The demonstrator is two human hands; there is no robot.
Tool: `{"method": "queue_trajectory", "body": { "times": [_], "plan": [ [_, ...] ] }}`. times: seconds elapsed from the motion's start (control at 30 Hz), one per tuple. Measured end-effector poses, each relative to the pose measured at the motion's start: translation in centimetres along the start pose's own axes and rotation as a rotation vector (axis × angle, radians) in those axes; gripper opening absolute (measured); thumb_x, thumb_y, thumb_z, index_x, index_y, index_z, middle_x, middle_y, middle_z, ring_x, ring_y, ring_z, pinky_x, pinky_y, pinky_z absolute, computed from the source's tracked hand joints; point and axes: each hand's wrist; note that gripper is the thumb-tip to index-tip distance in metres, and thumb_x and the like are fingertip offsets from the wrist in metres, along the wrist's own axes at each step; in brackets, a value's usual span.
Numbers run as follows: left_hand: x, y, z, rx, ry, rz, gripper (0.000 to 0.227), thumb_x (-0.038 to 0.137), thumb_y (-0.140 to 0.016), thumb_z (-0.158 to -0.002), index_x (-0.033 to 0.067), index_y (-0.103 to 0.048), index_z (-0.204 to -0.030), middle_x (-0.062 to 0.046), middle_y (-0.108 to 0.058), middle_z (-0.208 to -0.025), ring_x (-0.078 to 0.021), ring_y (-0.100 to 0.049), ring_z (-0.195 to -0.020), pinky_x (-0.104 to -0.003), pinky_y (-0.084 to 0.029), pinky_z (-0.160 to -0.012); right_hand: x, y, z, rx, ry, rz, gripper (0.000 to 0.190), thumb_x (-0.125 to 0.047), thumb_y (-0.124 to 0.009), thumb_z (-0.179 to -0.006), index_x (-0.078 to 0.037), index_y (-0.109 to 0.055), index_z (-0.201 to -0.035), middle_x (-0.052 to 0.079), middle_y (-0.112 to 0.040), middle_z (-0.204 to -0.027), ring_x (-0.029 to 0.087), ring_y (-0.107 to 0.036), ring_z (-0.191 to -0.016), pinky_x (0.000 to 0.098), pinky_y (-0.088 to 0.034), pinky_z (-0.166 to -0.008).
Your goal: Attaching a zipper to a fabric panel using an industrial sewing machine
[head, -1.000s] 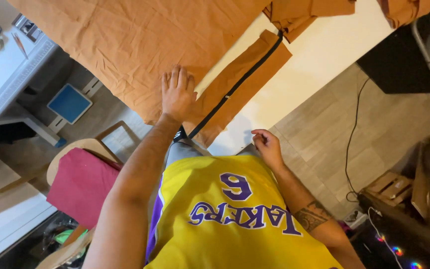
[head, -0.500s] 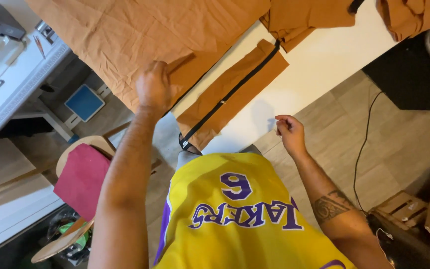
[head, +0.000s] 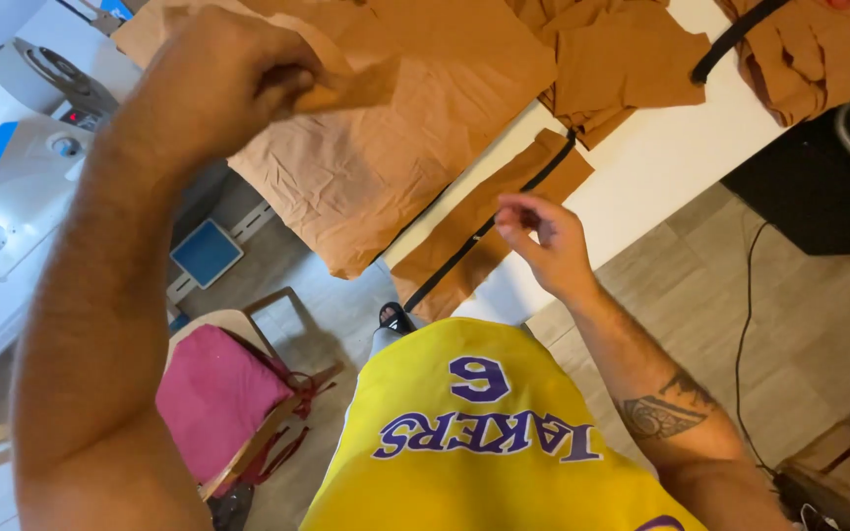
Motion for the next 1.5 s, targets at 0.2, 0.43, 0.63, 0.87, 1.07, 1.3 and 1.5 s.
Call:
{"method": "queue_trajectory", "body": {
  "times": [0.2, 0.43, 0.63, 0.87, 1.07, 1.3, 1.5],
  "plan": [
    [9.7, 4.5, 1.6, -0.059, -0.324, 0.425, 0.01, 0.012, -0.064, -0.101, 0.0065, -0.07, -0.108, -0.009, -0.071, -0.084, -0.0306, -0.068, -0.073, -0.043, -0.049, -0.066, -14.3, -4.9, -3.1, -0.253, 0.411, 0.032, 0.073, -0.051, -0.074, -0.092, -0.015, -0.046, -0.149, 0.012, -0.038, -0.163, 0.027, -0.042, -0.155, 0.0395, -0.038, -0.125],
    [8.3, -7.7, 4.5, -0.028, -0.227, 1.138, 0.131, 0.084, -0.052, -0.081, 0.0058, 0.012, -0.165, -0.007, -0.044, -0.121, -0.0141, -0.032, -0.082, -0.031, -0.035, -0.084, -11.6, -0.2, -1.4, 0.08, 0.192, -0.108, 0.027, -0.011, -0.079, -0.088, 0.002, -0.067, -0.108, 0.011, -0.071, -0.099, 0.016, -0.067, -0.088, 0.0307, -0.059, -0.081],
    [10.8, -24.0, 4.7, 0.006, 0.237, 0.878, 0.115, 0.044, -0.092, -0.071, 0.011, -0.032, -0.163, -0.02, -0.073, -0.098, -0.0422, -0.071, -0.102, -0.05, -0.056, -0.085, -11.1, 5.1, -1.8, 0.276, 0.245, -0.266, 0.016, 0.002, -0.076, -0.089, 0.0, -0.063, -0.098, 0.01, -0.065, -0.087, 0.018, -0.068, -0.077, 0.0319, -0.059, -0.074],
    [13.4, -24.0, 7.1, -0.174, 0.077, 1.796, 0.021, 0.016, -0.072, -0.094, -0.0009, -0.07, -0.106, -0.006, -0.068, -0.097, -0.0127, -0.062, -0.089, -0.026, -0.048, -0.08, -10.2, 12.6, -0.3, 0.383, 0.137, -0.631, 0.051, -0.015, -0.077, -0.09, -0.006, -0.062, -0.138, 0.012, -0.072, -0.132, 0.027, -0.069, -0.125, 0.0409, -0.058, -0.112],
    [12.6, -24.6, 6.2, -0.496, 0.12, 2.228, 0.072, 0.038, -0.077, -0.09, -0.0064, -0.047, -0.139, -0.026, -0.067, -0.126, -0.0351, -0.069, -0.112, -0.044, -0.06, -0.09, -5.0, 16.2, -1.9, 0.454, -0.055, -0.838, 0.043, -0.017, -0.076, -0.089, -0.005, -0.068, -0.129, 0.013, -0.074, -0.128, 0.029, -0.07, -0.124, 0.0435, -0.057, -0.114],
    [13.3, -31.7, 9.3, -0.334, 0.383, 1.486, 0.065, 0.012, -0.082, -0.08, 0.0024, -0.056, -0.139, -0.013, -0.065, -0.14, -0.0249, -0.064, -0.127, -0.038, -0.053, -0.111, 1.6, 17.1, -1.8, 0.819, -0.208, -0.844, 0.031, -0.008, -0.072, -0.09, 0.002, -0.07, -0.119, 0.016, -0.075, -0.115, 0.03, -0.072, -0.106, 0.0452, -0.061, -0.098],
    [14.1, -29.7, 11.3, 0.305, 0.102, 0.783, 0.014, -0.009, -0.065, -0.087, -0.0043, -0.072, -0.099, -0.018, -0.074, -0.108, -0.032, -0.074, -0.094, -0.04, -0.06, -0.085, 2.6, 19.1, -1.5, 0.372, -0.14, -0.913, 0.043, -0.031, -0.071, -0.097, -0.011, -0.067, -0.135, 0.006, -0.071, -0.138, 0.023, -0.067, -0.133, 0.0447, -0.051, -0.127]
  ]
}}
Point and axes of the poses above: each hand's wrist, its own z-axis away from the middle knuckle, its own y-axis out of the back of the hand, x = y × z
